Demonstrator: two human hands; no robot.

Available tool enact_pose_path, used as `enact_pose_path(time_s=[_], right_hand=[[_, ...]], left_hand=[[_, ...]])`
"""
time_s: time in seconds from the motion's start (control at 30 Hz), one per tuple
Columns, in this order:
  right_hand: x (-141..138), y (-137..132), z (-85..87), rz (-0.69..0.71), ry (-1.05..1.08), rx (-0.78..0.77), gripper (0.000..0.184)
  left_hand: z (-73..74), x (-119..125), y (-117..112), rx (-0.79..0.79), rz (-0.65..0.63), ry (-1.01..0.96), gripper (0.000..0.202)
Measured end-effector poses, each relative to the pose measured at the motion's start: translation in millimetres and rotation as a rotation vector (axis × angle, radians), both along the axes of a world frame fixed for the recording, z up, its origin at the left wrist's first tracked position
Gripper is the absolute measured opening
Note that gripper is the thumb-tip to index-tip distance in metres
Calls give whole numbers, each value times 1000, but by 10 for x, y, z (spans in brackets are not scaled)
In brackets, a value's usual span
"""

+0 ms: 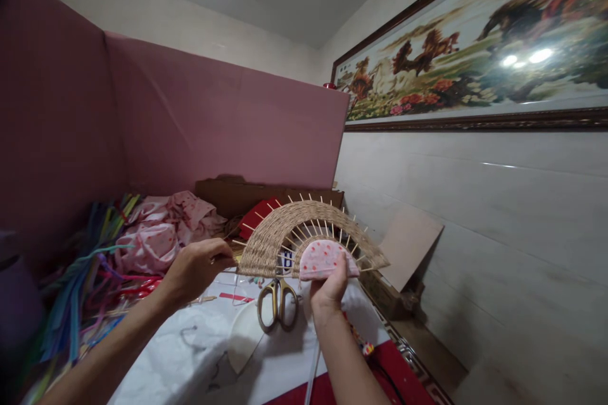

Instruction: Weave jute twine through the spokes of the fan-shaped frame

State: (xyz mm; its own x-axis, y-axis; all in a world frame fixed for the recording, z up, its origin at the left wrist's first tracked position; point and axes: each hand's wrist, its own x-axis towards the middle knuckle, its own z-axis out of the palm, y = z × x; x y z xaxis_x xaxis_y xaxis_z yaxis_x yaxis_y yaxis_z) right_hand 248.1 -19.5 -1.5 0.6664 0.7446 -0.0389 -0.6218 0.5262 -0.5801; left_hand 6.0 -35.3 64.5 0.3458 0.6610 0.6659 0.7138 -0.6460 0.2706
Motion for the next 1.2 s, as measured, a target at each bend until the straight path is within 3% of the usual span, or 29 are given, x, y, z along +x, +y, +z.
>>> enact_pose_path(time_s=[0.37, 0.6, 0.73, 0.97, 1.07, 1.2], right_hand=[[-26, 6, -15, 16, 132, -10, 25], [-15, 24, -34, 26, 105, -17, 26], [-11, 28, -43, 52, 56, -35, 28], [-23, 25, -25, 87, 103, -67, 24], [-31, 32, -24, 118, 110, -93, 23], [-27, 48, -52, 149, 106, -83, 20]], left_hand=[[-144, 170, 20, -105, -110, -686, 18], [-189, 226, 61, -378, -218, -879, 20], [-230, 199, 92, -326, -203, -748, 15], [-253, 42, 150, 99, 34, -287, 19], [-210, -5, 138, 203, 9, -137, 17], [-139, -31, 102, 231, -69, -68, 16]])
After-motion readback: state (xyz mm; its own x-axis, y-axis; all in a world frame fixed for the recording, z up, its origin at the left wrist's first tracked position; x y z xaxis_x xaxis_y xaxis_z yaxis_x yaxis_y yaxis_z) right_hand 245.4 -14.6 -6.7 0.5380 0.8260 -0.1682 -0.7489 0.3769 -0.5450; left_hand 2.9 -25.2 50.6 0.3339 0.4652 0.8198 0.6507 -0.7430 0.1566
